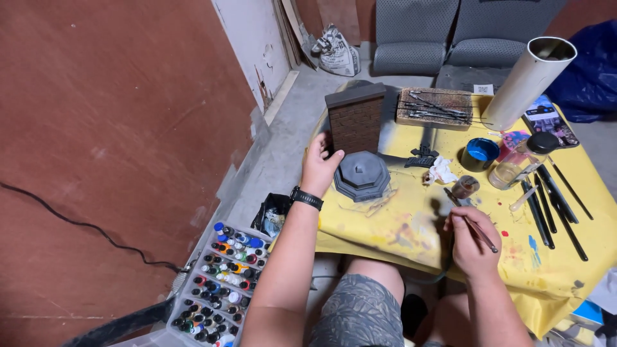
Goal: Airbrushing base details on a 3D printed model, including selecting and adding paint to the airbrush.
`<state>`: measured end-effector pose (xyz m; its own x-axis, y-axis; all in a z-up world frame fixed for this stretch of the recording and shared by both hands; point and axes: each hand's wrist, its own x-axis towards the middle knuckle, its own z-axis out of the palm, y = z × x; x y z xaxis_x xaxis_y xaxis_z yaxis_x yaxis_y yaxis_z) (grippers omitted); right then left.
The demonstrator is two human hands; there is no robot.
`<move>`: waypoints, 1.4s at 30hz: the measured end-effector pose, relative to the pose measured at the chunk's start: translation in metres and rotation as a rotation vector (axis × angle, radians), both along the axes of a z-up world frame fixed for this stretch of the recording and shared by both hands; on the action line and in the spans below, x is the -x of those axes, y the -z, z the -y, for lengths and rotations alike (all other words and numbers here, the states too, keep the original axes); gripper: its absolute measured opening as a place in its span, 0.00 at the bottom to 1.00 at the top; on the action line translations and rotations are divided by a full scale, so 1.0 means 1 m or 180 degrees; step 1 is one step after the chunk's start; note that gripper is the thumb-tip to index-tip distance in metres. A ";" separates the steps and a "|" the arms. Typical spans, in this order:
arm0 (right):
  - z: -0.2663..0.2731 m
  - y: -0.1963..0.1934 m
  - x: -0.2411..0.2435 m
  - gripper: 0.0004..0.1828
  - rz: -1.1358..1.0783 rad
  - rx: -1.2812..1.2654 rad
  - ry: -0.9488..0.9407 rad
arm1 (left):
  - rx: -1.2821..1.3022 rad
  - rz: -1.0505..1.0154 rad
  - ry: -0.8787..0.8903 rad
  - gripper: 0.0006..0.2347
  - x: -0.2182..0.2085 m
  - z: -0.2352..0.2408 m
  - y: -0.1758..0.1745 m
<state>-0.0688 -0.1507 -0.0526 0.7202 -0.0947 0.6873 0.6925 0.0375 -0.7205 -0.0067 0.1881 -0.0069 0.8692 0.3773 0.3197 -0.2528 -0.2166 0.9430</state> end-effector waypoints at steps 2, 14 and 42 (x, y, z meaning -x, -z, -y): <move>0.000 -0.004 0.002 0.07 -0.0019 0.0013 -0.0011 | 0.0052 -0.0136 0.0131 0.29 -0.007 0.006 -0.007; 0.001 -0.012 0.016 0.07 -0.0386 0.0647 0.0012 | -0.0103 -0.0153 0.0117 0.09 -0.005 0.014 -0.006; 0.004 -0.008 0.017 0.07 -0.0520 0.0719 -0.0078 | 0.0409 -0.0088 0.0653 0.14 -0.013 0.004 0.014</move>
